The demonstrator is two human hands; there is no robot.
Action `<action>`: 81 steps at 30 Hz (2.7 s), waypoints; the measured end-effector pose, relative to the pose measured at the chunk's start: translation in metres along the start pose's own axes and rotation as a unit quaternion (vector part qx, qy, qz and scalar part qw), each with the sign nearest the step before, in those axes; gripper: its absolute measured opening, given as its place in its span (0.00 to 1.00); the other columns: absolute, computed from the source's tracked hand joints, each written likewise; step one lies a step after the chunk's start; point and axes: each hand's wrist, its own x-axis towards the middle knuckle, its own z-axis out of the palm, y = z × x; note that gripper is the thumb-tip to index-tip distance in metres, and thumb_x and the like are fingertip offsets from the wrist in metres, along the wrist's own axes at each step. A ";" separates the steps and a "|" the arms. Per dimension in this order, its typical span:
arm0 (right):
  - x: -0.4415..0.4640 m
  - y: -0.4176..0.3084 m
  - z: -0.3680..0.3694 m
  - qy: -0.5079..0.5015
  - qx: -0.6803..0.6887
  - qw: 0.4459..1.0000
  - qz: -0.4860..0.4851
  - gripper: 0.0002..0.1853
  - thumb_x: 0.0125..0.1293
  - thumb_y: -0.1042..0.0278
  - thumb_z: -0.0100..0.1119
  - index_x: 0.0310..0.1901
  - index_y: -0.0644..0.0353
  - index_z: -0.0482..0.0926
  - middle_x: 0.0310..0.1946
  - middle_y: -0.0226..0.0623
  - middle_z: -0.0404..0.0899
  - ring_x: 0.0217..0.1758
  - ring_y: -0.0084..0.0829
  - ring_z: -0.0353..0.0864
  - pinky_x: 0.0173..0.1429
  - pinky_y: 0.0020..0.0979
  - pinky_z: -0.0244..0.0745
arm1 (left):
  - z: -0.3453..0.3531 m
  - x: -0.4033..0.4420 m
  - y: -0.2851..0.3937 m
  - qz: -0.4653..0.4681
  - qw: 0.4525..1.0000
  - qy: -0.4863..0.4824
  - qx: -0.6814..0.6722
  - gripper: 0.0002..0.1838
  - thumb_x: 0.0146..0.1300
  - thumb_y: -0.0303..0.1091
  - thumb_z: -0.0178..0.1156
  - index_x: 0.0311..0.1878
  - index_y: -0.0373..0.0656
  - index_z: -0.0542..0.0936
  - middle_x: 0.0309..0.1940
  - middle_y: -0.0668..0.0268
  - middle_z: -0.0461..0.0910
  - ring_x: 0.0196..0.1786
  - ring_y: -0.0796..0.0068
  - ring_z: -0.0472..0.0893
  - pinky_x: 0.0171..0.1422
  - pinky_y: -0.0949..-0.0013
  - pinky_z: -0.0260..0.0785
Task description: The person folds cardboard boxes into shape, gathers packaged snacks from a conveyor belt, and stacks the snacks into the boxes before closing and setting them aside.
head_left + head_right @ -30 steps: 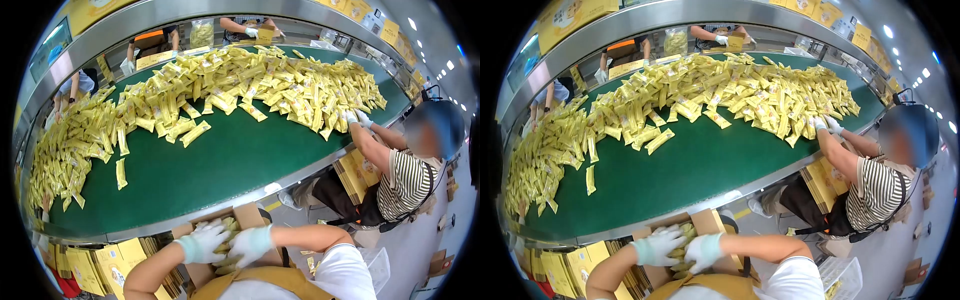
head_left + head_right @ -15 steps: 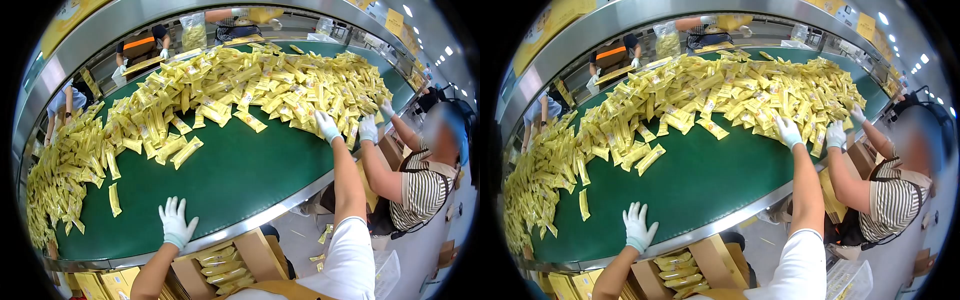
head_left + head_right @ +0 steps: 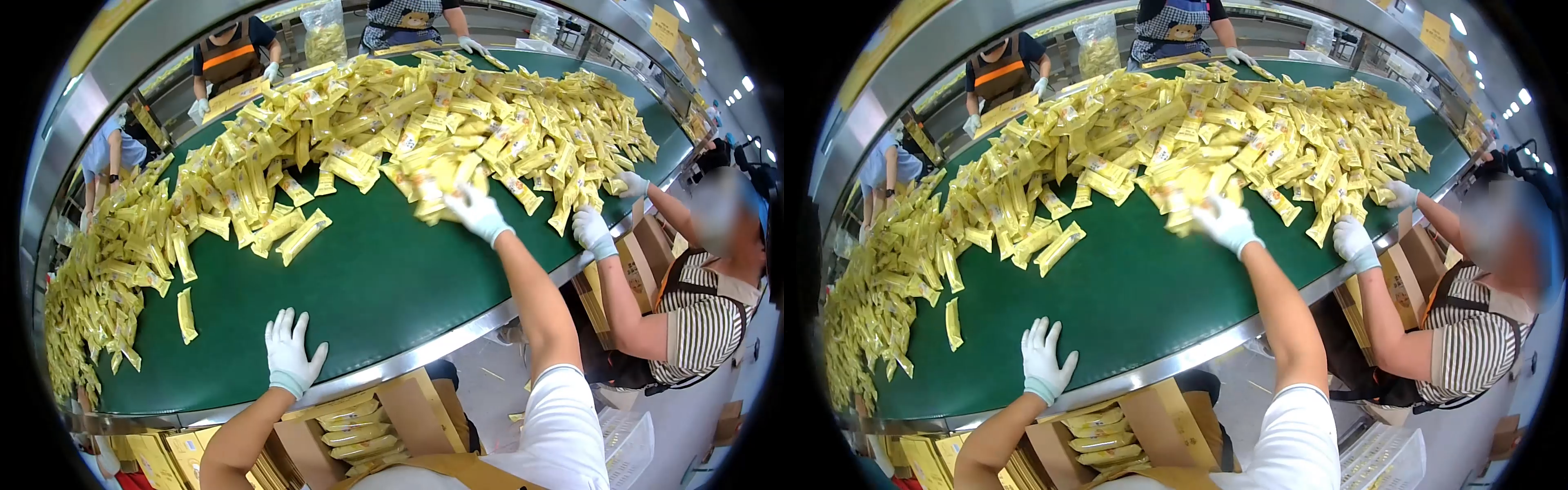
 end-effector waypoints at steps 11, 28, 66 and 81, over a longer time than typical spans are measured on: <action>0.087 0.070 -0.011 0.185 0.011 0.980 0.074 0.37 0.66 0.26 0.50 0.67 0.43 0.78 0.78 0.44 0.59 0.75 0.51 0.68 0.78 0.44 0.58 | -0.006 0.000 0.003 -0.005 1.000 0.005 -0.011 0.37 0.58 0.44 0.68 0.69 0.40 0.71 0.70 0.45 0.65 0.75 0.43 0.61 0.80 0.42 0.48; -0.057 -0.192 0.132 -0.167 -0.037 0.965 -0.199 0.39 0.65 0.22 0.45 0.73 0.32 0.70 0.81 0.39 0.53 0.76 0.82 0.46 0.78 0.72 0.38 | -0.007 -0.005 0.000 -0.044 0.997 0.060 -0.029 0.57 0.49 0.57 0.72 0.76 0.34 0.57 0.74 0.44 0.57 0.80 0.45 0.52 0.81 0.33 0.36; -0.210 -0.227 0.057 -0.251 -0.160 0.935 -0.190 0.30 0.58 0.45 0.67 0.54 0.59 0.75 0.36 0.52 0.86 0.41 0.52 0.87 0.48 0.45 0.83 | -0.008 -0.075 -0.079 -0.157 0.967 0.192 -0.054 0.24 0.63 0.42 0.65 0.59 0.41 0.78 0.63 0.50 0.75 0.69 0.46 0.70 0.75 0.49 0.59; -0.201 -0.148 0.054 -0.022 -0.289 0.864 -0.412 0.32 0.62 0.53 0.64 0.64 0.61 0.70 0.50 0.46 0.77 0.54 0.42 0.77 0.60 0.43 0.70 | -0.008 -0.071 -0.078 -0.159 0.969 0.180 -0.061 0.21 0.64 0.41 0.65 0.56 0.42 0.79 0.62 0.52 0.76 0.69 0.48 0.72 0.75 0.50 0.60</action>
